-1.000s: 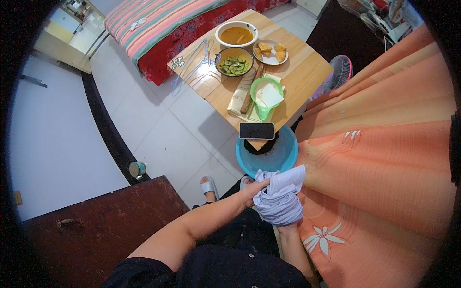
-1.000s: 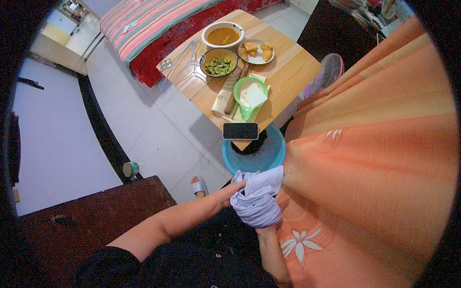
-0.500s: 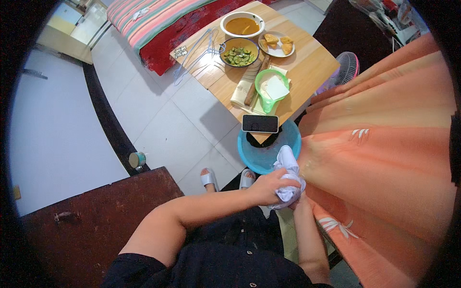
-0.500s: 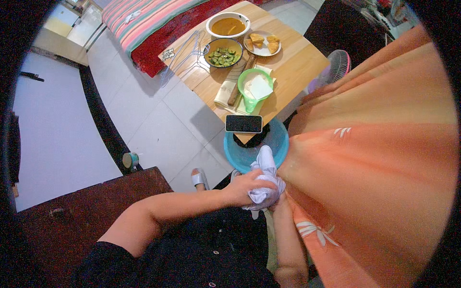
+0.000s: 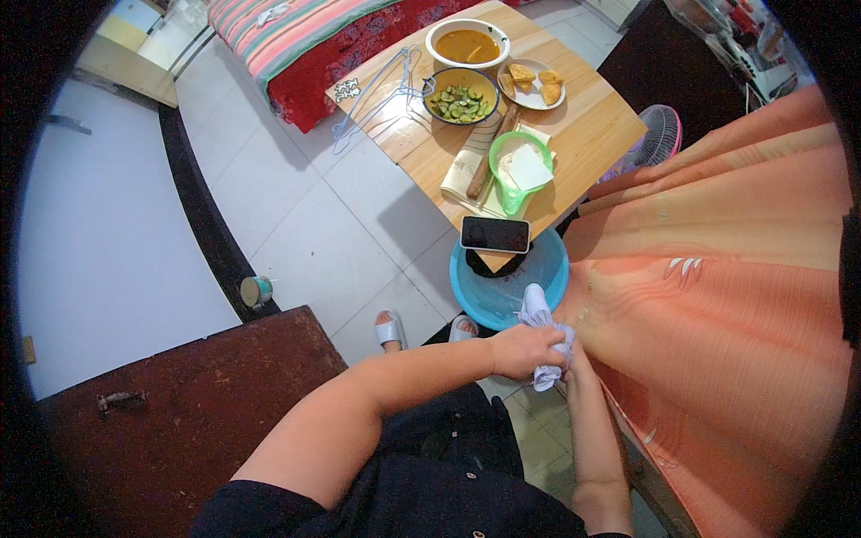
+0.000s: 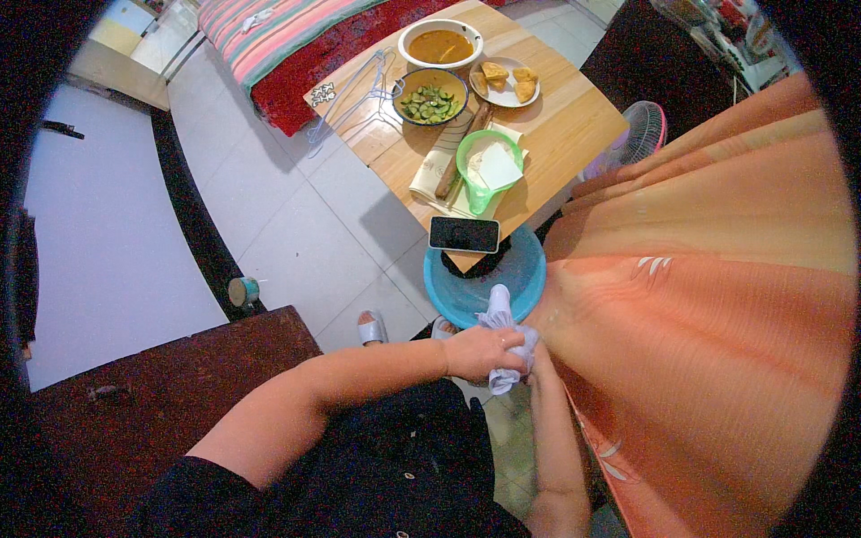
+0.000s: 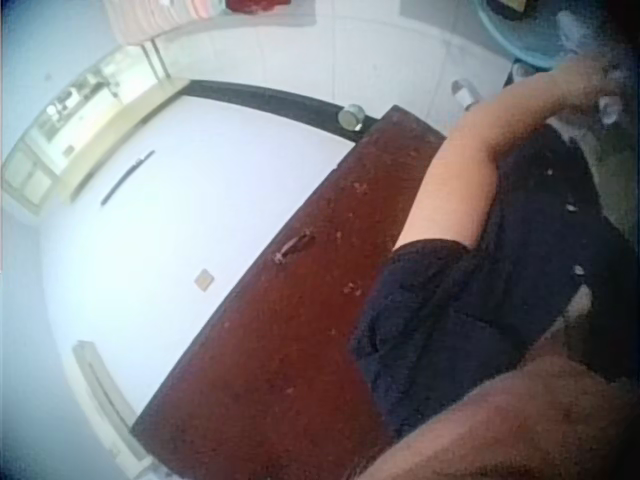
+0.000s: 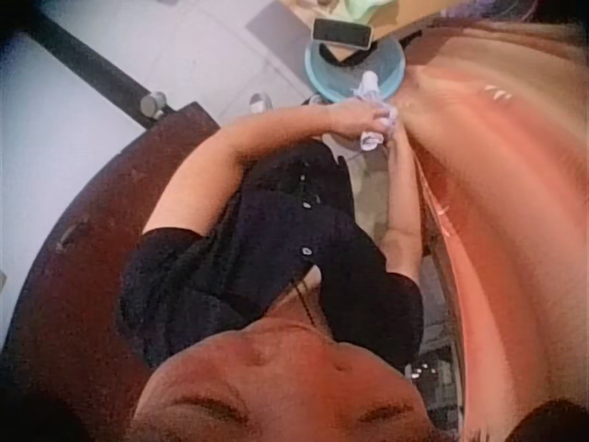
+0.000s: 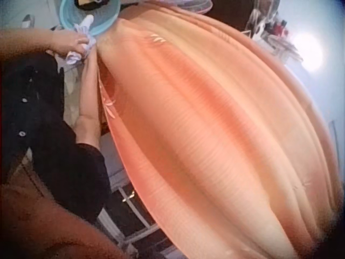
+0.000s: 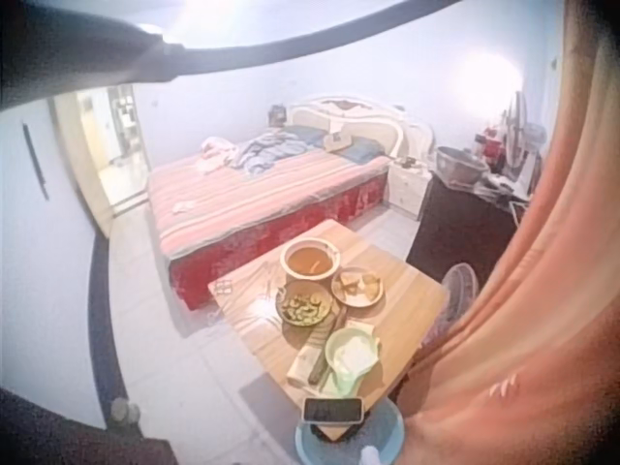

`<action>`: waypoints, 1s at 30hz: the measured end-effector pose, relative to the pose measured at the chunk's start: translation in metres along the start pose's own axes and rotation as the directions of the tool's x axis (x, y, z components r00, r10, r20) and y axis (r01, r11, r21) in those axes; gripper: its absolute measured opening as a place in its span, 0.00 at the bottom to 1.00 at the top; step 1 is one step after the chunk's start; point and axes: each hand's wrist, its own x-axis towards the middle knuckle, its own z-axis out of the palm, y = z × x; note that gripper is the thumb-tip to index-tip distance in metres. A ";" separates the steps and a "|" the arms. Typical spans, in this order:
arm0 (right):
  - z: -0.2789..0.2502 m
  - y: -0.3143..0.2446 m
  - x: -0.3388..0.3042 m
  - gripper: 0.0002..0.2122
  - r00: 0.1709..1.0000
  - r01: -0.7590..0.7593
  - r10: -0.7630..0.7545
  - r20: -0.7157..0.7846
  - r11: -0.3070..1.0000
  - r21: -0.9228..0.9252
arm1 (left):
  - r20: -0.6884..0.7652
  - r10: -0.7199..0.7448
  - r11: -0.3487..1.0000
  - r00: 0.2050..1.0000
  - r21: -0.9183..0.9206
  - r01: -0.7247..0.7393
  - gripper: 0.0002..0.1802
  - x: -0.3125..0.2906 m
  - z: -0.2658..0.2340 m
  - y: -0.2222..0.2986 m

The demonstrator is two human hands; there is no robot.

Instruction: The person picks up clothes from a bed and a table, places them on hangers, and hangs them on a clothes rack on a balcony. The person handles a black garment, a light purple garment, and a black sock, using plastic hangers to organize them.

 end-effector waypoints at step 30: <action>0.042 -0.010 -0.039 0.20 0.898 0.195 -0.427 0.107 0.603 0.774 | 0.420 -0.856 -0.129 0.302 -0.739 0.662 0.56 -0.055 0.033 -0.076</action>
